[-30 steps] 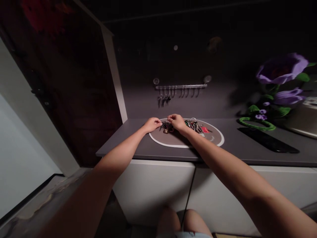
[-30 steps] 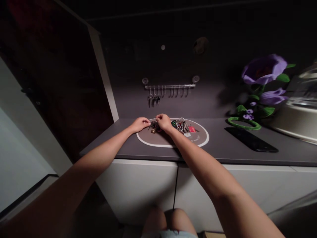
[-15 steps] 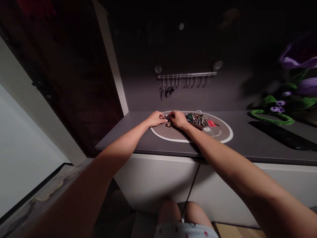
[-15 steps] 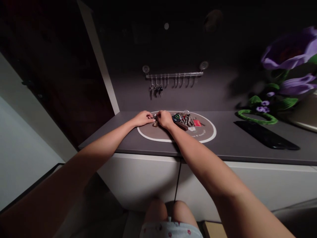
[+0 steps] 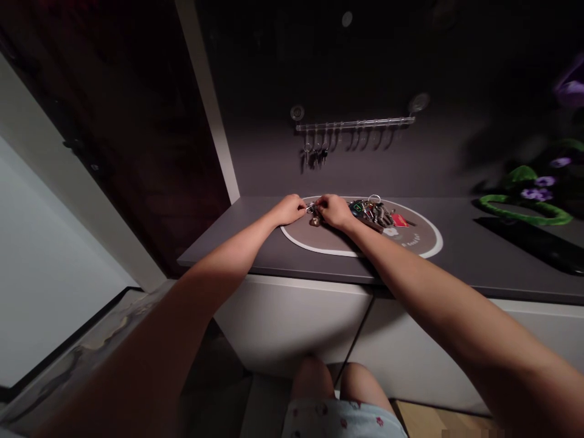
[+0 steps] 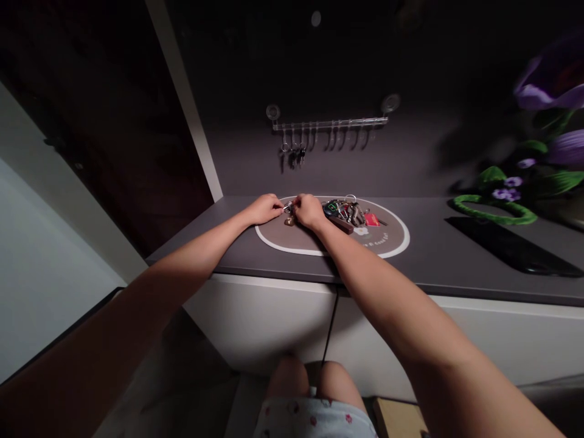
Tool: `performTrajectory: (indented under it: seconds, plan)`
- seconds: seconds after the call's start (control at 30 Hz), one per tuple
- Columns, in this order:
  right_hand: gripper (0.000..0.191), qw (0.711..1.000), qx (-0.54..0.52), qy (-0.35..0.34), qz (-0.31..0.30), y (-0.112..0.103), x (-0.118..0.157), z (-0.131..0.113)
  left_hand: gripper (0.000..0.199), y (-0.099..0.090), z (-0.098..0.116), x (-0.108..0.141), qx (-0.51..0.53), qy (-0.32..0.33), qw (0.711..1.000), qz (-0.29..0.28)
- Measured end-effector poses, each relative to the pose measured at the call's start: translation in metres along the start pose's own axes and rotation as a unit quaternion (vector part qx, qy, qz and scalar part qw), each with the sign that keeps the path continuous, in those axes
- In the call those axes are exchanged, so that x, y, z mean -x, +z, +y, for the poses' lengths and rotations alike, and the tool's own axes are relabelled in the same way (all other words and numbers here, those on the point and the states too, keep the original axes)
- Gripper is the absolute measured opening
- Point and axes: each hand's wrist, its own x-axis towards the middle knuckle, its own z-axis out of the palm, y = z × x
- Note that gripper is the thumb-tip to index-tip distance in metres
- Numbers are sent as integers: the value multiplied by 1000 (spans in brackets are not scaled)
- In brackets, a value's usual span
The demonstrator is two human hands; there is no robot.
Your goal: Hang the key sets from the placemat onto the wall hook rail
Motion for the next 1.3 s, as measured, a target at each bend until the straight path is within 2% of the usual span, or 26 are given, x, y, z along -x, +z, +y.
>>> performTrajectory:
  seconds: [0.17,0.3,0.6,0.67,0.77,0.9,1.03,1.17,1.3]
  plan:
    - [18,1000,-11,-1,0,1,-1,1,24,0,-3,0,-31,5,999,13]
    - [18,1000,-19,-1,5,1,-1,1,22,2,-5,-1,-16,-41,998,52]
    - [16,999,-38,-10,14,-2,0,-2,17,1,-6,-2,130,-132,977,106]
    - [16,999,-44,-14,18,-4,1,-3,16,1,-6,-3,195,-166,960,113]
    - [17,998,-56,-27,25,-5,2,-4,14,3,-6,-5,314,-199,919,134]
    - [18,996,-69,-48,28,-7,3,-6,9,0,-1,-5,484,-211,839,134]
    - [18,992,-99,-69,24,-8,3,-6,3,-7,4,-2,591,-200,770,134]
    - [18,984,-162,-75,15,-9,4,-8,2,-9,4,-1,629,-197,740,134]
    - [15,978,-190,-87,2,-10,6,-12,4,-9,4,0,636,-191,737,126]
